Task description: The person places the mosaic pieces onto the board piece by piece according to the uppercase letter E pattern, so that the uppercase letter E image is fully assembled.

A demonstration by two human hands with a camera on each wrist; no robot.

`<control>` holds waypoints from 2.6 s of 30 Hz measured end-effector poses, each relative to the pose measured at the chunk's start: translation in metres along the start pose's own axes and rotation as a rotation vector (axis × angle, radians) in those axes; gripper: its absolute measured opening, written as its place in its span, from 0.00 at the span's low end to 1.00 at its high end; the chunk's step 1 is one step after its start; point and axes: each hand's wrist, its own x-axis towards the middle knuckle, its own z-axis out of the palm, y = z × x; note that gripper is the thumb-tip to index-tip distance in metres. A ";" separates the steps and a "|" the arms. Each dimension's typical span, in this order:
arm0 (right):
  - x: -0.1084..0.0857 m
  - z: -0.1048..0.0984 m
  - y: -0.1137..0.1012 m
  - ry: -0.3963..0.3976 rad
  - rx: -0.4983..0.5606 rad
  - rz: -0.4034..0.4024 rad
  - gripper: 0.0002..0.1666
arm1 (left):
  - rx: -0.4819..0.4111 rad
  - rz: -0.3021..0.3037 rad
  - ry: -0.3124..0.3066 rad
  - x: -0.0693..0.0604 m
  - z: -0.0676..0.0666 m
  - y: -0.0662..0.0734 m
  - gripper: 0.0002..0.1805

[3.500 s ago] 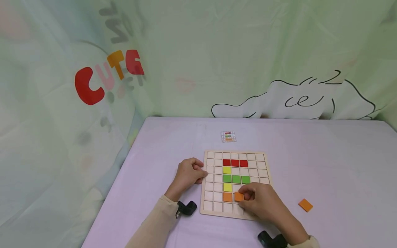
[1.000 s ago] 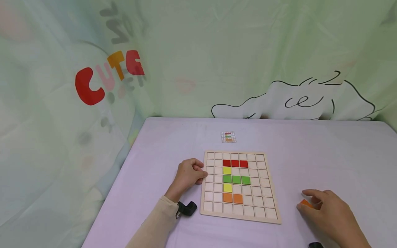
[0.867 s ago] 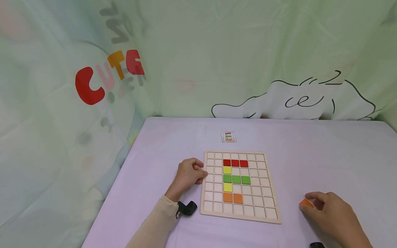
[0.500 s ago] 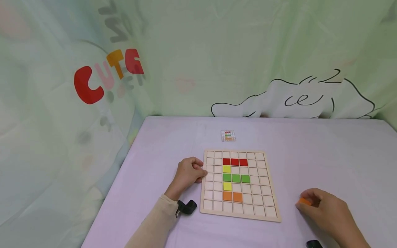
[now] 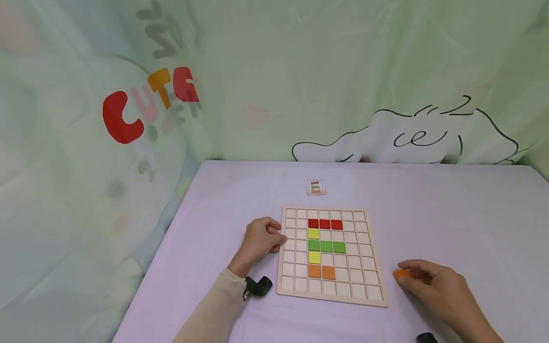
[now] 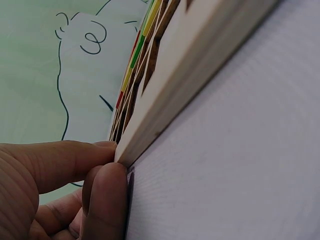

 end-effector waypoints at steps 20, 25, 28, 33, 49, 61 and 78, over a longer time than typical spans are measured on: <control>0.008 0.017 -0.033 0.024 -0.057 -0.114 0.21 | 0.026 -0.005 0.004 -0.001 -0.001 0.000 0.13; 0.009 0.033 -0.055 -0.028 -0.025 -0.143 0.19 | 0.031 -0.001 0.005 -0.001 0.000 0.000 0.13; 0.010 0.041 -0.064 -0.049 -0.015 -0.182 0.17 | 0.028 -0.002 0.006 0.000 0.000 0.000 0.13; 0.012 0.049 -0.072 -0.088 -0.001 -0.191 0.17 | 0.016 0.000 0.004 -0.001 0.000 0.001 0.13; 0.017 0.057 -0.077 -0.160 0.040 -0.166 0.16 | 0.015 0.003 0.005 -0.001 0.000 0.000 0.13; 0.017 0.058 -0.079 -0.146 0.017 -0.180 0.15 | 0.016 0.005 0.004 0.001 0.000 0.000 0.12; 0.016 0.059 -0.082 -0.196 -0.012 -0.215 0.13 | 0.010 0.019 -0.003 0.000 -0.001 0.000 0.12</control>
